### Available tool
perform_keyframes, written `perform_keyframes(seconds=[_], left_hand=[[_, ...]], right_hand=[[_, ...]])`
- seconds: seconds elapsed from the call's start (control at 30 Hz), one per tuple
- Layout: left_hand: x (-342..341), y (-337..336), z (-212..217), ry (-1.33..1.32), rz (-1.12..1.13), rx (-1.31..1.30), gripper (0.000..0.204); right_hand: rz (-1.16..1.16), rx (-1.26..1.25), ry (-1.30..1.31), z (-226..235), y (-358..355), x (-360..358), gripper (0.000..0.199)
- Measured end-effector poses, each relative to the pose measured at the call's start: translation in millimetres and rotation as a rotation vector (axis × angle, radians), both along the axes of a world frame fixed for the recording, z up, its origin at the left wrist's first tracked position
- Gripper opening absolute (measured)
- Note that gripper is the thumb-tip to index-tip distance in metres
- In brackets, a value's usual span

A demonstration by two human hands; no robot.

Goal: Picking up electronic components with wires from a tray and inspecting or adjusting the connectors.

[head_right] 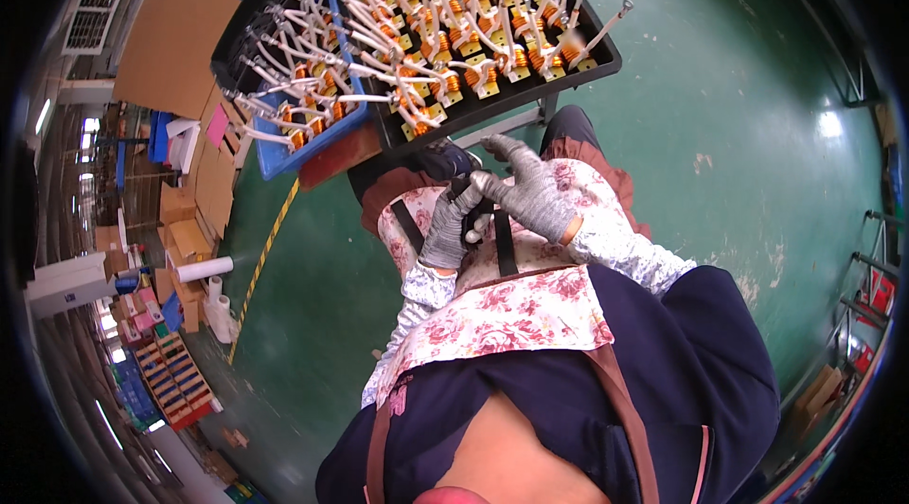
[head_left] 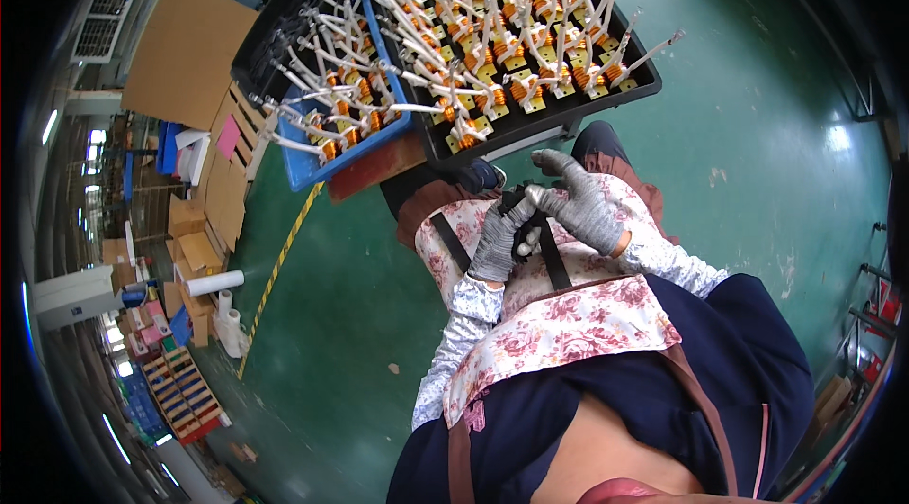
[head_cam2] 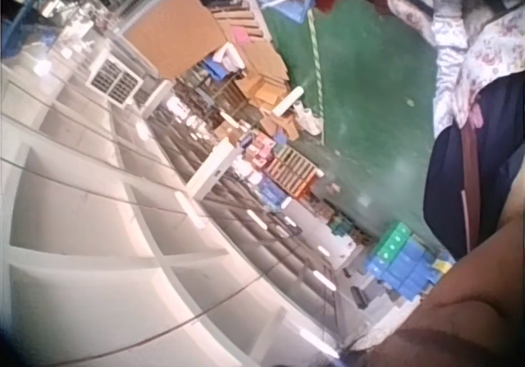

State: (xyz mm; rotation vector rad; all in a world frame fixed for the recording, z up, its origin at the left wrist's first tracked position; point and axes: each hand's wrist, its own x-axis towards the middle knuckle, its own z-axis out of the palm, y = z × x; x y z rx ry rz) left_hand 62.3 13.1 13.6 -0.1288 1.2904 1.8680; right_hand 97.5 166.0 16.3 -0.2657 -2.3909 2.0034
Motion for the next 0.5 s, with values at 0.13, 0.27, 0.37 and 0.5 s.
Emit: perform_keyframes(seconds=[0.13,0.27,0.37,0.5], left_hand=[[-9.0,22.2,13.4,0.102,-0.073,-0.043,0.029],[-17.7,23.1,8.7,0.011,-0.114,-0.035,0.037],[-21.4,30.4,9.1,-0.044,-0.026,0.021,0.028],[-24.7,31.2,-1.2,-0.121,-0.072,0.055,0.022]], right_hand=[[0.066,-0.359,-0.185,18.4,7.9,7.9,0.035],[-0.244,-0.259,0.169,39.8,28.3,-3.1,0.029],[-0.359,0.392,0.422,76.6,89.5,-0.6,0.017],[-0.470,1.142,0.392,123.9,151.4,-18.4,0.024]])
